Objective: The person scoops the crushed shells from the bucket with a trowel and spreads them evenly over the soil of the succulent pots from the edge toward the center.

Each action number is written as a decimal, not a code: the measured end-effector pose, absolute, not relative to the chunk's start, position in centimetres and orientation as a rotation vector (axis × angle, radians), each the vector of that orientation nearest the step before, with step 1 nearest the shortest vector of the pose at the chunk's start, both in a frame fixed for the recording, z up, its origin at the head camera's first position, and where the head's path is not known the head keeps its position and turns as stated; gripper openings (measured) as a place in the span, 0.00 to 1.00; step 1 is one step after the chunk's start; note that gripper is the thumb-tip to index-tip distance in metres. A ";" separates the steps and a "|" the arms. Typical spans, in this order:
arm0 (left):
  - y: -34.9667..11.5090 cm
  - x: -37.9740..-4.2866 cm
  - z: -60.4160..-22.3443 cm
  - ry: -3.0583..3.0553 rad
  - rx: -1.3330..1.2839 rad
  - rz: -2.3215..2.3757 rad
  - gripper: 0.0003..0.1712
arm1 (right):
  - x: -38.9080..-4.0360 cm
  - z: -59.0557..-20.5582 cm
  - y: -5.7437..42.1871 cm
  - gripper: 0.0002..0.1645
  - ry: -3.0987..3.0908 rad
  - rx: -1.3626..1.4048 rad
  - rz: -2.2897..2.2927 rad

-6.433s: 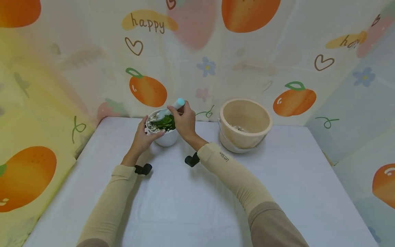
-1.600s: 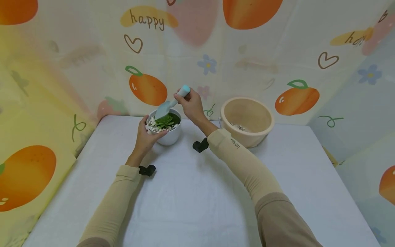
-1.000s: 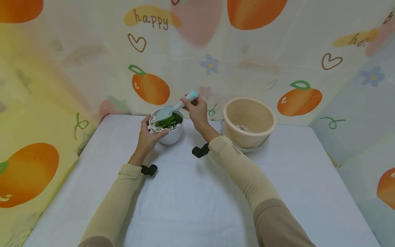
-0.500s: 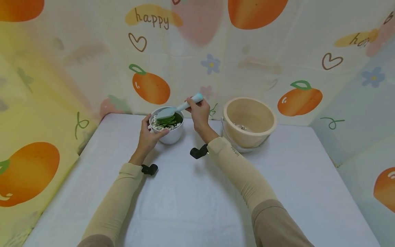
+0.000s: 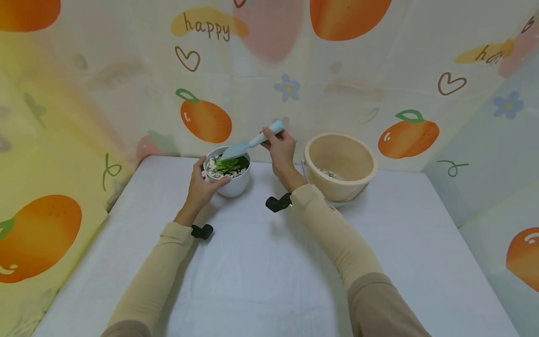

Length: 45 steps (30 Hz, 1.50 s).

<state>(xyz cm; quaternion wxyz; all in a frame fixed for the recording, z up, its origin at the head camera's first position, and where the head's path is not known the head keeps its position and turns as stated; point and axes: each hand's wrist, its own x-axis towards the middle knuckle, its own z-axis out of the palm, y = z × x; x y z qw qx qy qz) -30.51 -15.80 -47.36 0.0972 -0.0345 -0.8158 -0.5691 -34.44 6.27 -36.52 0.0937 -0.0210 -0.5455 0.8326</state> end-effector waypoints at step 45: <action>-13.7 -30.8 -40.5 -2.532 -0.366 -1.426 0.67 | -32.7 -29.8 19.2 0.07 -1.557 0.252 2.399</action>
